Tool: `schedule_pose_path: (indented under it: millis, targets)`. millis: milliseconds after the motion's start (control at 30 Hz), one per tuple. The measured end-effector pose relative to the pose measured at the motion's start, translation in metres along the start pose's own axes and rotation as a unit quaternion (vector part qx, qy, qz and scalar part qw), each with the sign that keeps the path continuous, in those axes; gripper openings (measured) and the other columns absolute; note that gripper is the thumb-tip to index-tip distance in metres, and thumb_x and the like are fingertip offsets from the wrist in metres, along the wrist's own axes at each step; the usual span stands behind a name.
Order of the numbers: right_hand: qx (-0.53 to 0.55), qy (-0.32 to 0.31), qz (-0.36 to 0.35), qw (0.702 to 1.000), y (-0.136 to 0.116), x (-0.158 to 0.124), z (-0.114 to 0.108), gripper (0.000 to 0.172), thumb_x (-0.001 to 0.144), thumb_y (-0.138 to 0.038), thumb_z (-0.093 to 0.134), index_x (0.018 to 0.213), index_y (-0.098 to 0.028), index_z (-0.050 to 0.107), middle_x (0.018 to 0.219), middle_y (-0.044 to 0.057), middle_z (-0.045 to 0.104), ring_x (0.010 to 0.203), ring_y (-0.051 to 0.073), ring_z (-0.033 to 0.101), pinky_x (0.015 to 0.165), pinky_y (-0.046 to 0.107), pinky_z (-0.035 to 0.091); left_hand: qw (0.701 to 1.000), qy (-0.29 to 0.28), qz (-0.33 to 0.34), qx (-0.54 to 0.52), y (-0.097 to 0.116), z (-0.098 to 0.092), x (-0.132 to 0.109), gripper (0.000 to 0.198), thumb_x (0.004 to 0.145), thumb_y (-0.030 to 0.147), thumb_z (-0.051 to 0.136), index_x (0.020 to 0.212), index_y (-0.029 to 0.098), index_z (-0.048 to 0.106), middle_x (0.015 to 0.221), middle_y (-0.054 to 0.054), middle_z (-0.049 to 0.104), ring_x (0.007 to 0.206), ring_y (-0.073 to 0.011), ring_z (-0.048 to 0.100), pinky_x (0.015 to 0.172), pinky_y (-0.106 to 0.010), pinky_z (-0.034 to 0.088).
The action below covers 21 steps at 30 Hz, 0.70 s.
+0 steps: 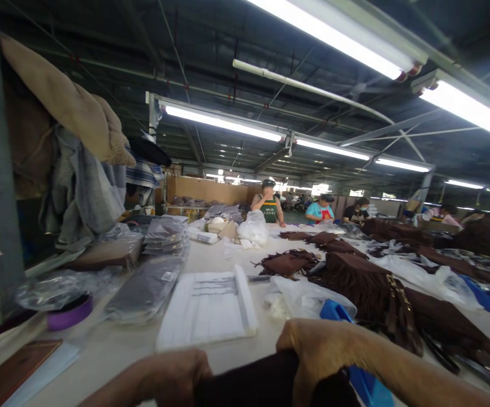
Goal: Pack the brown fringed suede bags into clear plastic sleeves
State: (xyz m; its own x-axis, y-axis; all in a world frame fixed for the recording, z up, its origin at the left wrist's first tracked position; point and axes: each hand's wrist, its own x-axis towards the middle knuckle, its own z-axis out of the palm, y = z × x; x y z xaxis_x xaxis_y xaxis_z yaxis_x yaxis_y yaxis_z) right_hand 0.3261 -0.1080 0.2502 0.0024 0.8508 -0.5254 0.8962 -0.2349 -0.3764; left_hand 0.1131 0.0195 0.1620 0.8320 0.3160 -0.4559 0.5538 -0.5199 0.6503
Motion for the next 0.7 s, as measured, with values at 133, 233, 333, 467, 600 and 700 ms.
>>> schedule_pose_path:
  millis: [133, 233, 333, 467, 600, 700]
  targets:
    - [-0.026, 0.045, 0.023, 0.998, 0.001, 0.008, -0.011, 0.029, 0.049, -0.02, 0.072, 0.077, -0.019, 0.069, 0.059, -0.006, 0.058, 0.055, 0.011, 0.053, 0.045, 0.017, 0.038, 0.976, 0.119, 0.022, 0.182, 0.019, -0.053, -0.022, 0.015, 0.049, 0.016, 0.068, 0.063, 0.02, 0.067, 0.052, 0.006, 0.055, 0.054, -0.0143, 0.052, 0.046, -0.02, 0.035]
    - [-0.098, 0.123, 0.017, 0.987, -0.007, 0.018, -0.02, 0.023, 0.053, -0.015, 0.068, 0.076, -0.018, 0.069, 0.059, -0.005, 0.057, 0.056, 0.01, 0.053, 0.046, 0.017, 0.034, 0.941, 0.199, 0.002, 0.274, 0.022, -0.082, -0.029, 0.02, 0.047, 0.012, 0.072, 0.066, 0.019, 0.068, 0.055, 0.003, 0.057, 0.062, -0.0185, 0.056, 0.051, -0.023, 0.036]
    - [-0.152, 0.187, 0.008, 0.97, -0.018, 0.026, -0.03, 0.021, 0.052, -0.012, 0.067, 0.072, -0.017, 0.069, 0.058, -0.003, 0.058, 0.061, 0.013, 0.055, 0.05, 0.019, 0.034, 0.895, 0.259, -0.024, 0.363, 0.024, -0.093, -0.034, 0.025, 0.048, 0.01, 0.072, 0.072, 0.017, 0.069, 0.063, -0.004, 0.064, 0.068, -0.0246, 0.06, 0.056, -0.027, 0.04]
    - [-0.206, 0.247, 0.003, 0.947, -0.026, 0.039, -0.043, 0.025, 0.05, -0.013, 0.07, 0.075, -0.017, 0.07, 0.068, 0.001, 0.065, 0.071, 0.017, 0.059, 0.055, 0.022, 0.035, 0.838, 0.325, -0.045, 0.437, 0.022, -0.097, -0.035, 0.026, 0.059, 0.001, 0.058, 0.078, 0.015, 0.069, 0.075, -0.012, 0.068, 0.077, -0.0273, 0.064, 0.064, -0.031, 0.045]
    - [-0.232, 0.248, 0.005, 0.941, -0.028, 0.057, -0.048, 0.028, 0.053, -0.014, 0.069, 0.081, -0.018, 0.07, 0.073, 0.003, 0.067, 0.073, 0.018, 0.062, 0.056, 0.022, 0.036, 0.808, 0.356, -0.054, 0.466, 0.01, -0.1, -0.036, 0.03, 0.065, -0.004, 0.046, 0.077, 0.013, 0.068, 0.078, -0.014, 0.069, 0.083, -0.0275, 0.065, 0.069, -0.034, 0.045]
    - [-0.248, 0.232, 0.005, 0.94, -0.029, 0.071, -0.046, 0.027, 0.054, -0.013, 0.068, 0.081, -0.017, 0.07, 0.074, 0.004, 0.068, 0.075, 0.019, 0.064, 0.057, 0.022, 0.038, 0.802, 0.354, -0.06, 0.477, -0.004, -0.102, -0.036, 0.026, 0.068, -0.002, 0.048, 0.075, 0.015, 0.067, 0.078, -0.011, 0.069, 0.082, -0.0265, 0.065, 0.072, -0.035, 0.043]
